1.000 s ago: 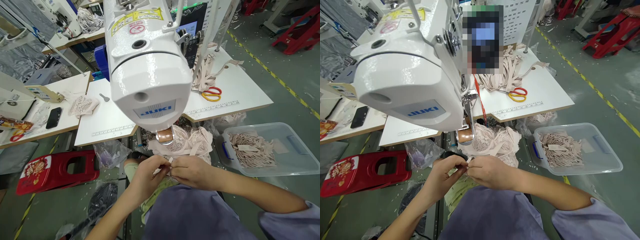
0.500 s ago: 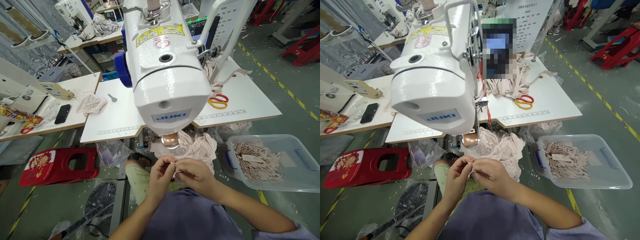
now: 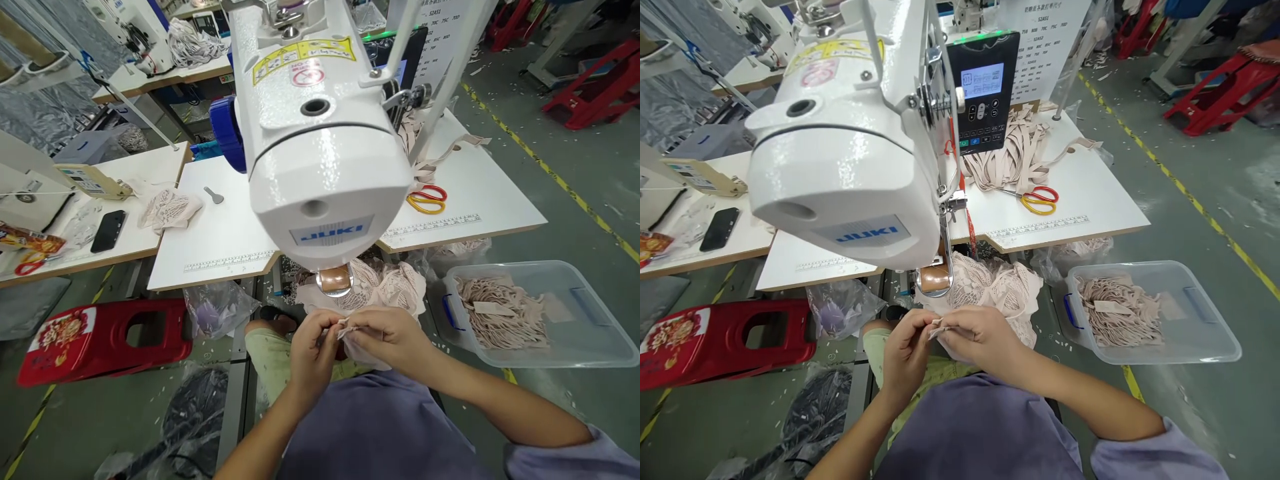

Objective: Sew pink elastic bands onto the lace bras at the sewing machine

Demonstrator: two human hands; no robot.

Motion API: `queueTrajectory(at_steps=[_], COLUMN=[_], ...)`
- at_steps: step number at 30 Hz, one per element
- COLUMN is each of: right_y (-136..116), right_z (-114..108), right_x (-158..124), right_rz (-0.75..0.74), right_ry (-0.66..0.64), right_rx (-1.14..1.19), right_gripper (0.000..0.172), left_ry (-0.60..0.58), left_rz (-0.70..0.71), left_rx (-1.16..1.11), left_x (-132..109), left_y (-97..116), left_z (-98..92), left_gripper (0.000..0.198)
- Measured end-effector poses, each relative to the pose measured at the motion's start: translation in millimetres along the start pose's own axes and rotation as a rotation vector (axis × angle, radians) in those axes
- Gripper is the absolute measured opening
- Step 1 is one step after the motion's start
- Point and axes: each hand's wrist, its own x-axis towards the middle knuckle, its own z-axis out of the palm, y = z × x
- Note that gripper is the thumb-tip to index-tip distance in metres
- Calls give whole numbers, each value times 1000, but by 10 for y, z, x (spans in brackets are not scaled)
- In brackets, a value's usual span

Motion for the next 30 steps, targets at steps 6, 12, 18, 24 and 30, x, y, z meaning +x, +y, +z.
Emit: queueTrajectory(at_steps=[6, 12, 18, 24, 30], right_y=[-19, -102, -134, -211, -226], right_z=[-217, -312, -396, -442, -428], right_x=[134, 188, 209, 233, 189], right_rz=[-19, 20, 204, 218, 98], right_ry=[14, -173, -278, -353, -402], right_rx=[-364, -280, -113, -130, -274], right_gripper=[28, 22, 16, 15, 20], left_ry=[-18, -135, -174, -265, -403], left_rz=[240, 385, 349, 335, 146], left_rx=[224, 300, 258, 218, 219], left_x=[89, 195, 233, 242, 320], left_y=[135, 251, 236, 234, 229], left_z=[-107, -208, -219, -247, -290], left_gripper=[9, 8, 10, 10, 14])
